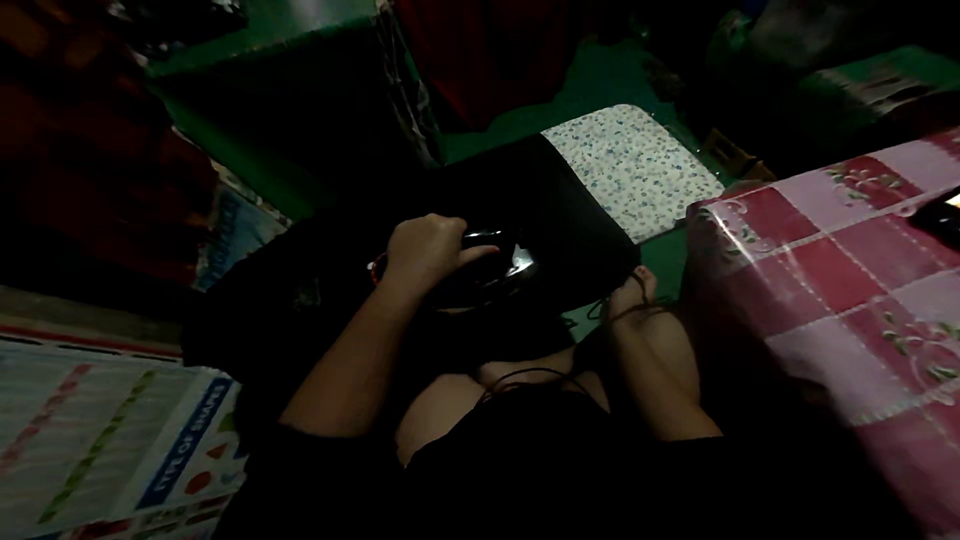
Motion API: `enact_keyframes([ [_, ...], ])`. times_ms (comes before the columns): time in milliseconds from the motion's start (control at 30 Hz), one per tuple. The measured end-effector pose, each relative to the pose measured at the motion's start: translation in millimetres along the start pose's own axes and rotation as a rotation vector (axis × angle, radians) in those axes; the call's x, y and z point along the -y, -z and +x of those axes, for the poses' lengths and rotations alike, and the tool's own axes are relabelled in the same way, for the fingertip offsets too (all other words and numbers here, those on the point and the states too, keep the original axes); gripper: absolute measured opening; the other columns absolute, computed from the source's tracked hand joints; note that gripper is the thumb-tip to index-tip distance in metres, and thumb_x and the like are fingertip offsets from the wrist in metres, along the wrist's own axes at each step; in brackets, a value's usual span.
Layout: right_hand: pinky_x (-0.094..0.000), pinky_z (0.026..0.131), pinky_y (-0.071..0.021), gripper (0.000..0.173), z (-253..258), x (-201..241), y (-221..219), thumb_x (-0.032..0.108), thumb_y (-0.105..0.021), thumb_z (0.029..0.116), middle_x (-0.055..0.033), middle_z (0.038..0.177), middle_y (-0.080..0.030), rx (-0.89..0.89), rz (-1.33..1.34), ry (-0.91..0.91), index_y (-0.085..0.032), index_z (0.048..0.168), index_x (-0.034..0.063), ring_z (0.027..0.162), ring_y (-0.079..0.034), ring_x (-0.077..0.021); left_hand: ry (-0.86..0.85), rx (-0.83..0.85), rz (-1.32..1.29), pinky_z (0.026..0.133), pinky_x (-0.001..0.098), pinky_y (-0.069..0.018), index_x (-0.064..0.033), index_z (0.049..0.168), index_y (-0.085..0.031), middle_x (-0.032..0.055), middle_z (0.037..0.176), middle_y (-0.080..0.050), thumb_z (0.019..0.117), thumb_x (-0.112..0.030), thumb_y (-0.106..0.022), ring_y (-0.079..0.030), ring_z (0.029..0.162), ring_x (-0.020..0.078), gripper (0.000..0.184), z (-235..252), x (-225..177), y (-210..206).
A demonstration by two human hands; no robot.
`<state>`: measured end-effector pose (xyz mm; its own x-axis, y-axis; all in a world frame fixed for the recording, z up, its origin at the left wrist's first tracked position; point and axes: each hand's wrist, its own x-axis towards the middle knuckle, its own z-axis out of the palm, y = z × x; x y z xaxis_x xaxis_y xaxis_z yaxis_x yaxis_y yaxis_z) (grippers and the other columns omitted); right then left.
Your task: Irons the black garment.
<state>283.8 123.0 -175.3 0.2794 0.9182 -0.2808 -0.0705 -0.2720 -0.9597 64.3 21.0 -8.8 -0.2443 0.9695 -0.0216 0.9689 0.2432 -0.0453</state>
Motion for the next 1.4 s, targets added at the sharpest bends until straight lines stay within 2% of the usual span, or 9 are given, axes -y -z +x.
enact_keyframes([
  [100,-0.0389,0.111,-0.0442,0.043,-0.1,1.8,1.1,0.019,-0.034,0.1141,-0.0278,0.136,-0.059,-0.002,-0.143,0.029,-0.049,0.141,-0.0109,0.127,-0.059,-0.0284,-0.084,0.058,0.007,0.078,0.0619,-0.0519,0.0034,0.099,-0.068,0.0257,0.094,-0.069,0.0985,-0.057,-0.059,-0.069,0.095,0.0451,0.061,42.1,-35.1,7.1],
  [367,-0.024,0.09,-0.0505,0.033,20.1,-23.6,-9.6,0.014,-0.041,0.1117,-0.0156,0.107,-0.061,-0.039,0.073,0.12,-0.052,0.129,-0.0111,0.095,-0.06,-0.0094,-0.314,0.095,0.015,0.086,0.0595,-0.0511,0.0032,0.108,-0.067,0.0247,0.108,-0.069,0.1004,-0.057,-0.055,-0.067,0.108,0.0418,0.062,133.9,-124.3,14.3],
  [500,-0.0291,0.091,-0.051,0.034,32.6,-39.7,-10.0,0.017,-0.043,0.1111,-0.0176,0.109,-0.063,-0.025,0.012,0.224,-0.054,0.129,-0.0107,0.097,-0.061,-0.0136,-0.331,0.111,0.027,0.085,0.0592,-0.0511,0.0028,0.108,-0.066,0.0243,0.109,-0.068,0.1004,-0.059,-0.053,-0.067,0.108,0.0411,0.063,136.5,-127.4,15.5],
  [733,-0.0404,0.1,-0.0496,0.037,32.5,-34.6,-6.1,0.019,-0.039,0.1127,-0.0247,0.118,-0.065,-0.022,-0.178,0.24,-0.056,0.131,-0.0085,0.109,-0.065,-0.0271,-0.262,0.112,0.011,0.083,0.063,-0.0504,0.0027,0.107,-0.067,0.0262,0.104,-0.068,0.0988,-0.058,-0.057,-0.067,0.105,0.0449,0.062,87.6,-74.2,11.6],
  [933,-0.0325,0.085,-0.0533,0.035,32.3,-46.3,-8.1,0.019,-0.039,0.1124,-0.0151,0.102,-0.062,0.0,-0.089,0.285,-0.053,0.132,-0.0068,0.088,-0.062,-0.0158,0.069,0.066,0.007,0.08,0.0685,-0.0502,0.0036,0.103,-0.067,0.0295,0.1,-0.069,0.0976,-0.058,-0.06,-0.067,0.1,0.05,0.062,12.5,26.3,1.9],
  [1033,-0.0389,0.11,-0.0452,0.04,35.9,-57.1,-24.8,0.018,-0.037,0.1124,-0.0253,0.133,-0.061,0.01,-0.235,0.262,-0.049,0.14,-0.0081,0.125,-0.06,-0.0294,0.211,0.043,0.01,0.079,0.0695,-0.0499,0.0039,0.101,-0.068,0.0297,0.097,-0.069,0.0963,-0.059,-0.061,-0.068,0.097,0.0508,0.063,-27.3,65.3,-4.5],
  [1100,-0.0374,0.103,-0.0512,0.041,35.9,-84.9,-55.1,0.02,-0.037,0.1118,-0.0294,0.123,-0.065,-0.251,-0.279,0.449,-0.055,0.13,-0.0122,0.115,-0.065,-0.0347,0.266,0.02,0.006,0.076,0.0689,-0.0498,0.0031,0.097,-0.068,0.0284,0.092,-0.069,0.0949,-0.059,-0.063,-0.068,0.093,0.0502,0.062,-45.2,80.3,-8.1],
  [1200,-0.041,0.118,-0.0377,0.045,4.4,-33.8,-51.6,0.016,-0.028,0.1139,-0.0315,0.148,-0.049,-0.072,-0.256,0.088,-0.041,0.147,-0.0122,0.139,-0.049,-0.0363,0.329,0.033,-0.026,0.078,0.069,-0.0487,0.0036,0.099,-0.068,0.0289,0.095,-0.069,0.0953,-0.055,-0.065,-0.068,0.096,0.0501,0.059,-53.1,83.2,-6.0],
  [1400,-0.0304,0.121,-0.0287,0.049,1.0,-27.4,-54.4,0.015,-0.025,0.1144,-0.0268,0.159,-0.039,-0.031,-0.244,0.021,-0.024,0.155,-0.0118,0.148,-0.039,-0.0261,0.28,0.053,-0.03,0.08,0.067,-0.0497,0.0051,0.099,-0.068,0.0289,0.096,-0.069,0.0976,-0.055,-0.062,-0.068,0.097,0.0486,0.06,-31.1,65.4,0.2],
])
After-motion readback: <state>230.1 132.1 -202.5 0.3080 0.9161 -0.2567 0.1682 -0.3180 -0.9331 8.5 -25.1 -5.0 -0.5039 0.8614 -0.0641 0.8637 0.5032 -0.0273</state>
